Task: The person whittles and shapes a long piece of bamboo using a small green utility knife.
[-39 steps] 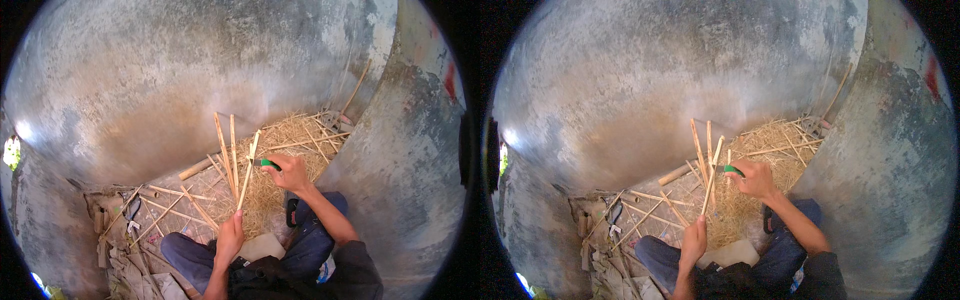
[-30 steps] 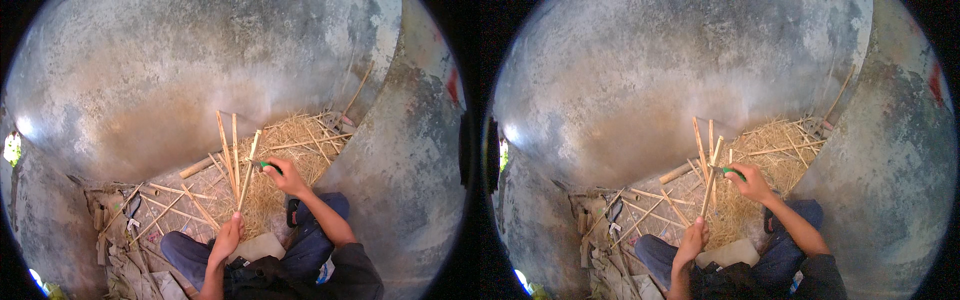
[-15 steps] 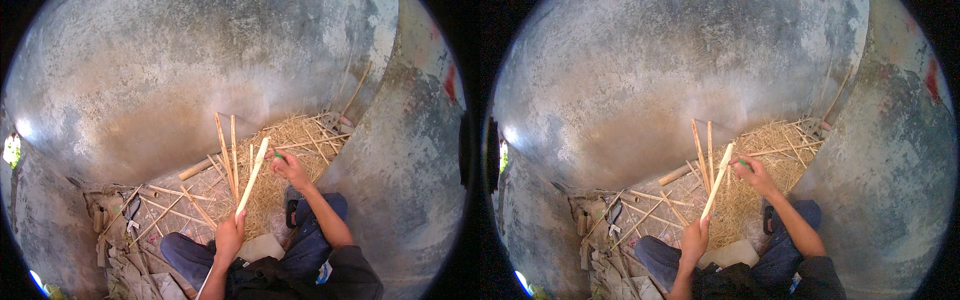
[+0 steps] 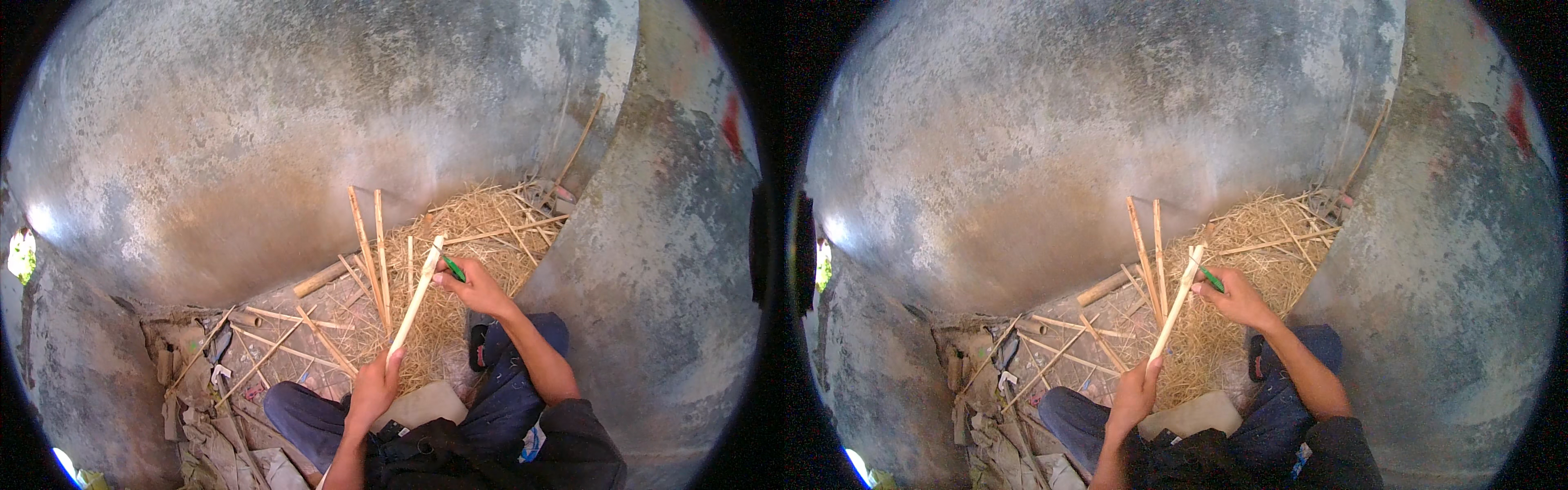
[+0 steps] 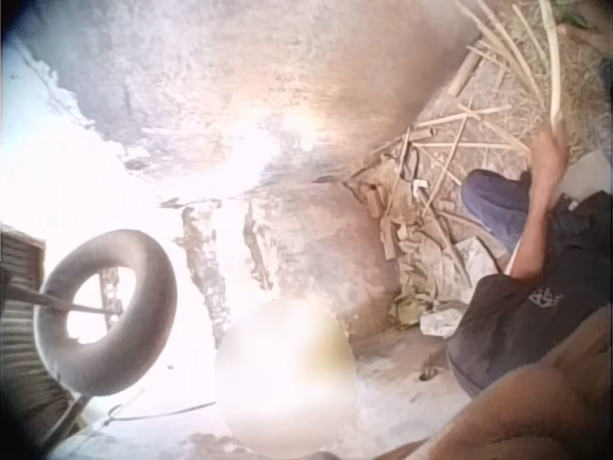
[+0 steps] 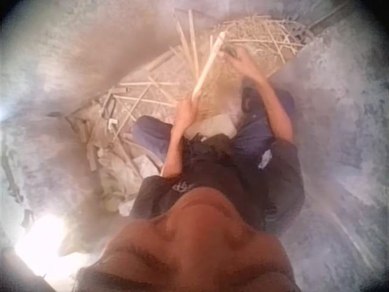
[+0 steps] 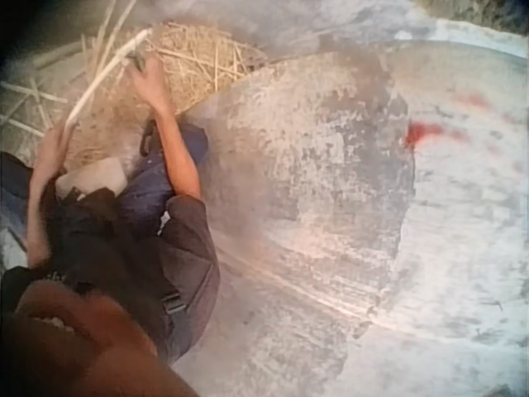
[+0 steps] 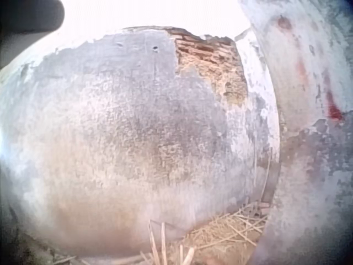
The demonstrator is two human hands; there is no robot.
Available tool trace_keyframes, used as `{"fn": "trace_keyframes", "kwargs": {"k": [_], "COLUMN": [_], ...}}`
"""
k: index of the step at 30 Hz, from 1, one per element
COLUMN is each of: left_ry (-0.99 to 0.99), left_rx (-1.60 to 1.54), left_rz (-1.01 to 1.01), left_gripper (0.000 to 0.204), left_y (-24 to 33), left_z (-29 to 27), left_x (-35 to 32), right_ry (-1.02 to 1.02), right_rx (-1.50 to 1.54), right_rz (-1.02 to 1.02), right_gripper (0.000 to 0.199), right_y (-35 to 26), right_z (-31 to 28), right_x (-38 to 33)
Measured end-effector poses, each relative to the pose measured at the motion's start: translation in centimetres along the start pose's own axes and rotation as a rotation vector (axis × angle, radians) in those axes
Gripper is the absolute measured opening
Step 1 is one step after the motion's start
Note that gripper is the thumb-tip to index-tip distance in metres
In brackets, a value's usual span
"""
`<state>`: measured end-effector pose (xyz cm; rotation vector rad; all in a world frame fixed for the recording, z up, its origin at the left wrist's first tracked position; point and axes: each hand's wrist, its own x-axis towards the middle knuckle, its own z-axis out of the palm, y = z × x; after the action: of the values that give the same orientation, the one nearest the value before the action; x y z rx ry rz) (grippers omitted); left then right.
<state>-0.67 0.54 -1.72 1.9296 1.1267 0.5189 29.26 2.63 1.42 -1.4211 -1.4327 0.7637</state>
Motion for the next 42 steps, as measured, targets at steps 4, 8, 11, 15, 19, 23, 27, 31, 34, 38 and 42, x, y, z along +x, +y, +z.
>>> {"fn": "trace_keyframes", "kwargs": {"k": [4,8,11,15,19,23,27,31,34,38,42], "left_ry": [-0.148,-0.124,-0.081,0.0,0.109,0.161,0.198,0.199,0.203,0.176,0.168], "left_rx": [-0.221,-0.256,-0.214,-0.17,-0.086,0.019,0.038,0.023,-0.008,-0.009,-0.029], "left_rz": [-0.053,-0.028,-0.042,-0.067,0.009,0.001,0.003,0.007,0.006,-0.025,-0.015], "left_gripper": [0.052,0.054,0.054,0.054,0.048,0.044,0.043,0.042,0.042,0.043,0.044], "left_y": [-1.3,-0.6,0.2,1.1,1.8,2.2,3.4,4.0,4.1,3.6,3.6], "left_z": [-0.5,-1.2,-1.6,-2.0,-2.0,-2.0,-1.8,-1.9,-1.8,-1.7,-1.6], "left_x": [0.2,0.1,0.1,0.1,0.5,0.9,1.1,1.1,1.1,1.3,1.2], "right_ry": [0.002,-0.022,0.067,0.355,0.36,0.084,0.15,0.191,0.204,0.205,0.248], "right_rx": [0.057,0.049,0.023,-0.21,-0.205,-0.427,-0.493,-0.468,-0.474,-0.526,-0.573], "right_rz": [-0.008,0.058,0.053,-0.265,-0.318,-0.318,-0.527,-0.552,-0.554,-0.539,-0.56], "right_gripper": [0.023,0.024,0.025,0.033,0.034,0.031,0.031,0.031,0.029,0.029,0.03], "right_y": [0.0,-1.4,-0.9,-1.1,-2.4,-3.1,-2.4,-2.6,-3.2,-3.4,-2.8], "right_z": [-0.9,-1.4,-1.9,-1.7,-0.4,1.8,4.1,5.3,5.3,4.9,4.5], "right_x": [0.1,0.3,0.2,0.6,0.0,-1.5,-1.9,-2.2,-2.3,-2.2,-1.8]}}
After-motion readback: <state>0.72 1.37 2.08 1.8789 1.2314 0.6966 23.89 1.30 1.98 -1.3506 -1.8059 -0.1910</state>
